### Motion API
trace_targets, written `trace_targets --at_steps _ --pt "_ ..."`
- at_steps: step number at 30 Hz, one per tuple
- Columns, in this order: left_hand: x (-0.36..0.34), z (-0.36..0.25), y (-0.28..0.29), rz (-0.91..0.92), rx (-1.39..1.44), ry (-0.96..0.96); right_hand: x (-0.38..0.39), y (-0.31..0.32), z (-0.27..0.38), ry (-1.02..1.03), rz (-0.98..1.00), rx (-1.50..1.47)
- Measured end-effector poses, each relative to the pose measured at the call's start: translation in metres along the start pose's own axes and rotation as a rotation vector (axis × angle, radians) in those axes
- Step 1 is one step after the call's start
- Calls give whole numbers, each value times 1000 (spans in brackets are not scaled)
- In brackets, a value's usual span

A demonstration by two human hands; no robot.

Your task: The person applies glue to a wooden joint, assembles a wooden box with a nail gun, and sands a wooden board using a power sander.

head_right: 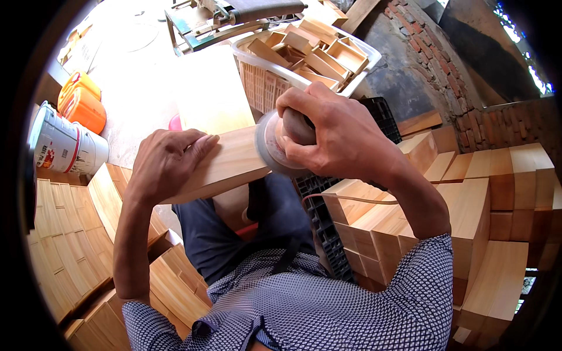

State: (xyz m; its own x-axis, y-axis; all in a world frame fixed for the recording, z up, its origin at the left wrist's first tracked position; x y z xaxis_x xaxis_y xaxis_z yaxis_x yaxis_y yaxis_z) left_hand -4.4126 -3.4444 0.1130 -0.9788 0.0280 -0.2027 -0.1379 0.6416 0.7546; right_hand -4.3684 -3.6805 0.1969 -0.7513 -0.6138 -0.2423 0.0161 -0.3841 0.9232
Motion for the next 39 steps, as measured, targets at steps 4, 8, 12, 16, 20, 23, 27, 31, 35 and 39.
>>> trace_targets --at_steps 4,8,12,16,20,23,27,31,35,39 --pt "0 -1 -1 3 8 -6 4 3 -4 -31 -10 -37" --pt "0 -2 0 5 0 -5 5 3 -3 -17 6 -61" --pt "-1 -2 0 -5 13 -8 0 3 -2 1 -12 -44" --pt "-1 0 0 5 -12 -10 0 0 -1 10 17 -54" --pt "-2 1 -1 1 1 3 -2 3 -3 13 -32 -78" --pt "-1 2 -1 5 3 0 -2 1 -3 17 1 -68" --pt "-3 1 0 -8 8 -15 -3 0 -3 10 3 -47" --pt "-4 2 -1 19 -21 1 -3 1 -4 30 4 -37" --pt "-8 0 1 28 -7 -27 2 13 -25 -41 -75 0" --pt "-19 -2 7 111 -1 -143 30 33 -67 -323 -245 -225"
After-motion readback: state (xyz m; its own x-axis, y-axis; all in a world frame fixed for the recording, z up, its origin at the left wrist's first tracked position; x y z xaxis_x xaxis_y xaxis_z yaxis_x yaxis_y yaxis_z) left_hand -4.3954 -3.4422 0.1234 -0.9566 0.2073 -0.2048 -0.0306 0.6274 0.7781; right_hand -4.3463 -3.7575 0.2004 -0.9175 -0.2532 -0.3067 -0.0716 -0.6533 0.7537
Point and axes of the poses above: each hand's wrist, its own x-axis away from the middle knuckle, its own y-axis out of the back of the hand, z = x × y, the point moved 6 cm from there along -x, towards the middle knuckle, and after that the axes turned 12 degrees about -z, right-handed, at the moved point
